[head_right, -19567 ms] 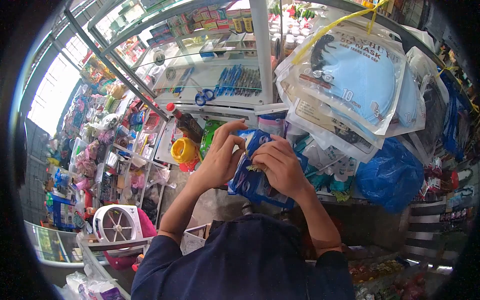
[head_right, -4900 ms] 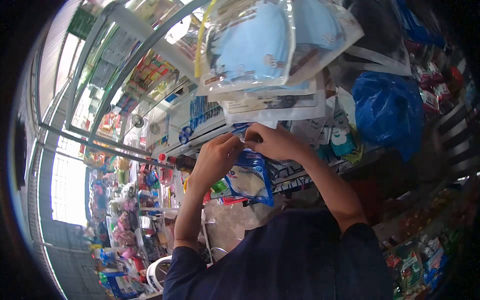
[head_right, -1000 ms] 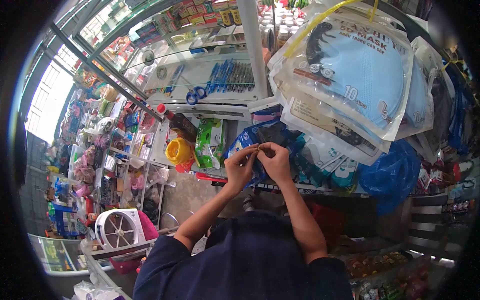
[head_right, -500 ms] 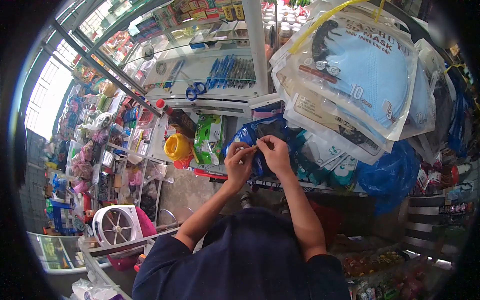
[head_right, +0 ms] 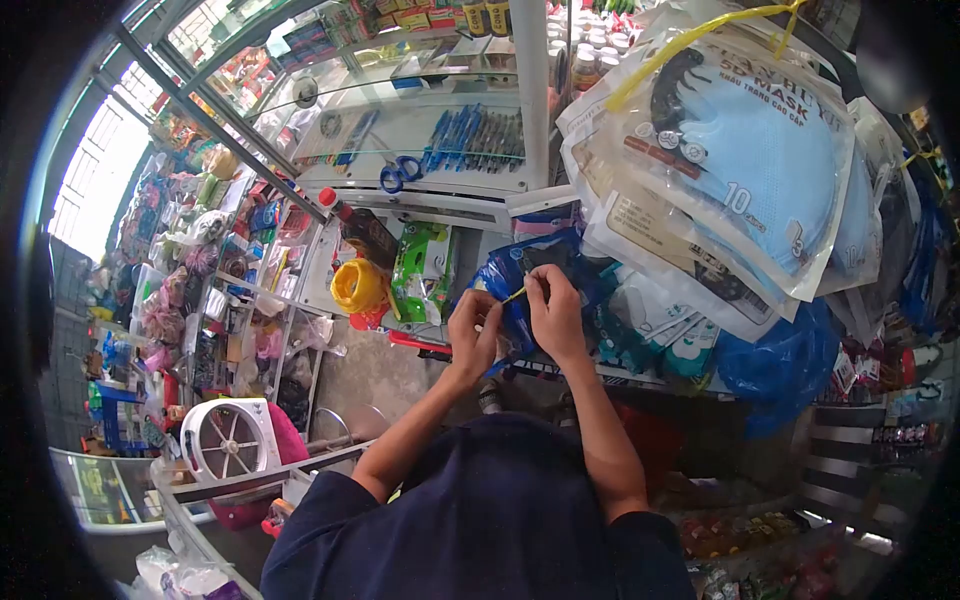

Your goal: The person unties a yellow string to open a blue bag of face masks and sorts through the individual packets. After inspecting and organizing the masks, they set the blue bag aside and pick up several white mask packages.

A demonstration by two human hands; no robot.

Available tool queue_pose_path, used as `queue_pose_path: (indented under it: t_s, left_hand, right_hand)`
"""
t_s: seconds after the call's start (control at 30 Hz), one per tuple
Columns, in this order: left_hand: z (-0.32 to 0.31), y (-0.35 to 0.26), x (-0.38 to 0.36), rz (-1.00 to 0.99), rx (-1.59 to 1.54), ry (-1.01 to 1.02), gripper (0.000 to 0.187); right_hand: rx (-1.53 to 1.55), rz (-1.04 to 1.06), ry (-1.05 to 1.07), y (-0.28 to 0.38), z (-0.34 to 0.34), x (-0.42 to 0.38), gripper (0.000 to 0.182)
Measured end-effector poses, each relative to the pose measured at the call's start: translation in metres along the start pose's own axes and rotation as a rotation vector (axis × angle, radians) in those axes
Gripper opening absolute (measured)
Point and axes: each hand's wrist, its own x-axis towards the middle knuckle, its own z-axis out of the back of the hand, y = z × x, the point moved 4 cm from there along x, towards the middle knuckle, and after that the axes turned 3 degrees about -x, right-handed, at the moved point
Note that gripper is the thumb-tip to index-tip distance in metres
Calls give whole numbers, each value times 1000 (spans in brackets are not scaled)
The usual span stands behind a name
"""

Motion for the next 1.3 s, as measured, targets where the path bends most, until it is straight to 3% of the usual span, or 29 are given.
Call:
queue_pose_path:
  t_s: [0.1, 0.17, 0.27, 0.37, 0.47, 0.57, 0.67, 0.97, 1.17, 1.3]
  left_hand:
    - [-3, 10, 8, 81, -11, 141, 14]
    - [-2, 7, 13, 135, -16, 184, 15]
    - [-3, 10, 15, 44, 0, 142, 16]
    - [-2, 6, 18, 100, 6, 191, 16]
    - [-2, 5, 21, -12, 30, 201, 18]
    - [-3, 3, 23, -36, 0, 176, 22]
    - [-5, 16, 20, 39, -61, 179, 23]
    - [-7, 25, 13, 33, -71, 43, 28]
    - [0, 16, 13, -30, 108, 165, 21]
    - [18, -14, -1, -86, 151, 220, 64]
  right_hand:
    - [293, -237, 255, 20, 7, 2, 17]
    - [285, -241, 230, 5, 8, 5, 17]
    - [296, -312, 204, -2, 10, 6, 23]
    - [146, -168, 124, 1, 15, 5, 26]
    - [-103, -90, 378, 13, 17, 10, 27]
    - [-196, 40, 431, 20, 15, 15, 27]
    - [-183, 49, 527, 19, 15, 19, 25]
    - [-197, 101, 438, 4, 10, 15, 27]
    - [-199, 31, 426, 17, 18, 11, 25]
    - [-165, 89, 384, 34, 21, 8, 25]
